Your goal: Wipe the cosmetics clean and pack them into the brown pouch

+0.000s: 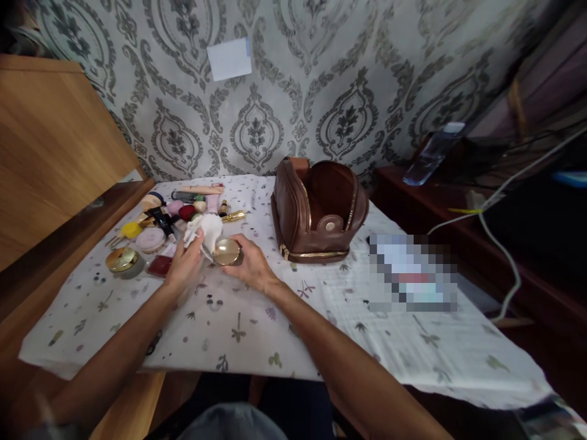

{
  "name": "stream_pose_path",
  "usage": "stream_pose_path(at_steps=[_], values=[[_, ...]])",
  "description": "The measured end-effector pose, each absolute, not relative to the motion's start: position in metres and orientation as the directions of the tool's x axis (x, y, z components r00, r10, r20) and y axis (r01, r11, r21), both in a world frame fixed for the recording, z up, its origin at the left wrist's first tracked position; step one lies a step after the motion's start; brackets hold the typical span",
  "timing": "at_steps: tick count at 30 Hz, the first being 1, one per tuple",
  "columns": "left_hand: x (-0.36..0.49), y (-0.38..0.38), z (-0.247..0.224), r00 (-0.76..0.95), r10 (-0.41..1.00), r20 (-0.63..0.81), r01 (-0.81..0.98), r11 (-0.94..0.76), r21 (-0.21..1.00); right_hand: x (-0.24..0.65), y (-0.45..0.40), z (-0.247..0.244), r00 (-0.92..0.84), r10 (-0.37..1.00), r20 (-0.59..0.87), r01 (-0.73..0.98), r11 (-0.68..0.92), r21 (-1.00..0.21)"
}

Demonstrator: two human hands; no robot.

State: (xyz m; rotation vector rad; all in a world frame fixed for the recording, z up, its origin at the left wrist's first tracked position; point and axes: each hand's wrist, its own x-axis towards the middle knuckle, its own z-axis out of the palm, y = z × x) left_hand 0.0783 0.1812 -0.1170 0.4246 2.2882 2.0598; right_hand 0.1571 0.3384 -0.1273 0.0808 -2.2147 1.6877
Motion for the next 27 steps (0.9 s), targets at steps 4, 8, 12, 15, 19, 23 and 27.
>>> stream_pose_path(at_steps=[4, 8, 12, 15, 19, 23, 27], values=[[0.097, 0.182, -0.112, -0.764, 0.512, 0.392, 0.555, 0.213, 0.804, 0.158, 0.340, -0.126, -0.944, 0.232, 0.234, -0.118, 0.426, -0.897], [0.108, 0.187, -0.113, -0.538, 0.718, 0.441, 0.807, 0.289, 0.515, 0.159, 0.339, -0.125, -0.950, 0.207, 0.233, -0.112, 0.472, -0.875], [0.106, 0.194, -0.109, -0.550, 0.728, 0.409, 0.826, 0.405, 0.391, 0.157, 0.338, -0.127, -0.934, 0.234, 0.269, -0.113, 0.521, -0.846], [0.105, 0.200, -0.104, -0.643, 0.663, 0.383, 0.766, 0.545, 0.342, 0.156, 0.339, -0.129, -0.921, 0.215, 0.325, -0.143, 0.590, -0.795], [0.099, 0.201, -0.102, -0.728, 0.598, 0.336, 0.685, 0.619, 0.385, 0.157, 0.340, -0.130, -0.916, 0.155, 0.370, -0.206, 0.609, -0.766], [0.093, 0.190, -0.109, -0.758, 0.559, 0.336, 0.644, 0.559, 0.523, 0.158, 0.339, -0.128, -0.924, 0.118, 0.363, -0.224, 0.603, -0.766], [0.102, 0.184, -0.114, -0.710, 0.565, 0.420, 0.703, 0.535, 0.468, 0.157, 0.336, -0.130, -0.909, 0.113, 0.402, -0.235, 0.658, -0.715]])
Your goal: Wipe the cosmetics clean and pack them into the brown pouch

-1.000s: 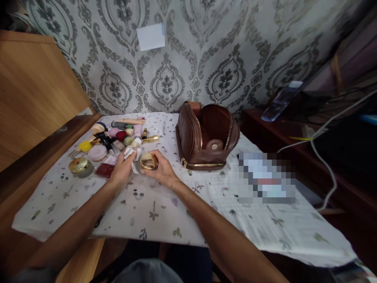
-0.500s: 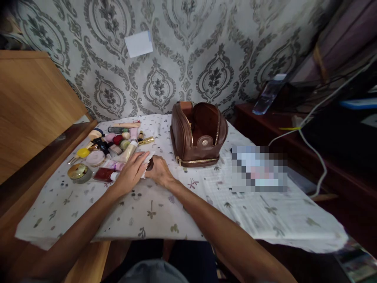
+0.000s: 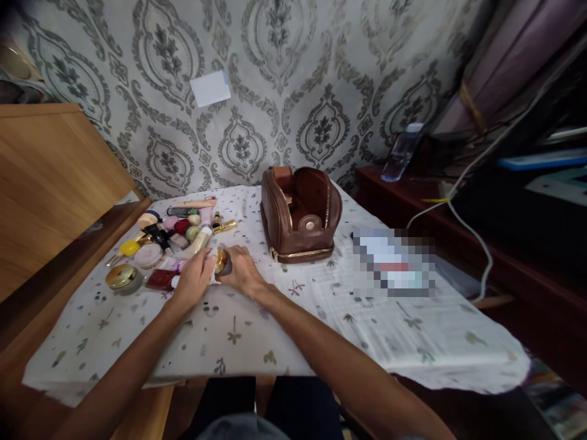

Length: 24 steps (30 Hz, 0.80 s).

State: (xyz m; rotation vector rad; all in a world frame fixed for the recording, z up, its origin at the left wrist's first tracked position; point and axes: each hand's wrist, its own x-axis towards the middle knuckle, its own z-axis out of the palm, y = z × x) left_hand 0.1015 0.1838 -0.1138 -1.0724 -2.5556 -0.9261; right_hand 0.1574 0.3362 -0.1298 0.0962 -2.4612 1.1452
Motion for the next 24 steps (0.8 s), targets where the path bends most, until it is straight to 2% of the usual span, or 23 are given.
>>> stream_pose_path(at_steps=[3, 6, 9, 12, 15, 18, 21, 24], values=[[0.113, 0.188, -0.112, -0.663, 0.612, 0.431, 0.742, 0.611, 0.275, 0.158, 0.334, -0.132, -0.888, 0.111, 0.445, -0.227, 0.737, -0.636], [0.121, 0.196, -0.106, -0.678, 0.617, 0.399, 0.702, 0.704, 0.104, 0.160, 0.333, -0.133, -0.869, 0.079, 0.489, -0.245, 0.791, -0.561], [0.123, 0.200, -0.102, -0.703, 0.602, 0.379, 0.660, 0.750, 0.032, 0.162, 0.333, -0.132, -0.865, 0.029, 0.501, -0.268, 0.817, -0.511], [0.121, 0.200, -0.102, -0.682, 0.617, 0.392, 0.674, 0.739, 0.011, 0.162, 0.334, -0.130, -0.863, -0.044, 0.504, -0.294, 0.855, -0.428], [0.115, 0.198, -0.104, -0.620, 0.626, 0.473, 0.724, 0.689, 0.038, 0.161, 0.336, -0.129, -0.858, -0.113, 0.500, -0.321, 0.879, -0.352], [0.104, 0.194, -0.104, -0.579, 0.569, 0.584, 0.766, 0.624, 0.152, 0.160, 0.336, -0.128, -0.855, -0.137, 0.501, -0.340, 0.876, -0.342], [0.092, 0.188, -0.101, -0.629, 0.457, 0.629, 0.748, 0.575, 0.331, 0.166, 0.337, -0.117, -0.855, -0.062, 0.515, -0.324, 0.839, -0.438], [0.087, 0.181, -0.098, -0.702, 0.379, 0.603, 0.694, 0.555, 0.458, 0.181, 0.345, -0.088, -0.811, 0.150, 0.565, -0.302, 0.721, -0.624]])
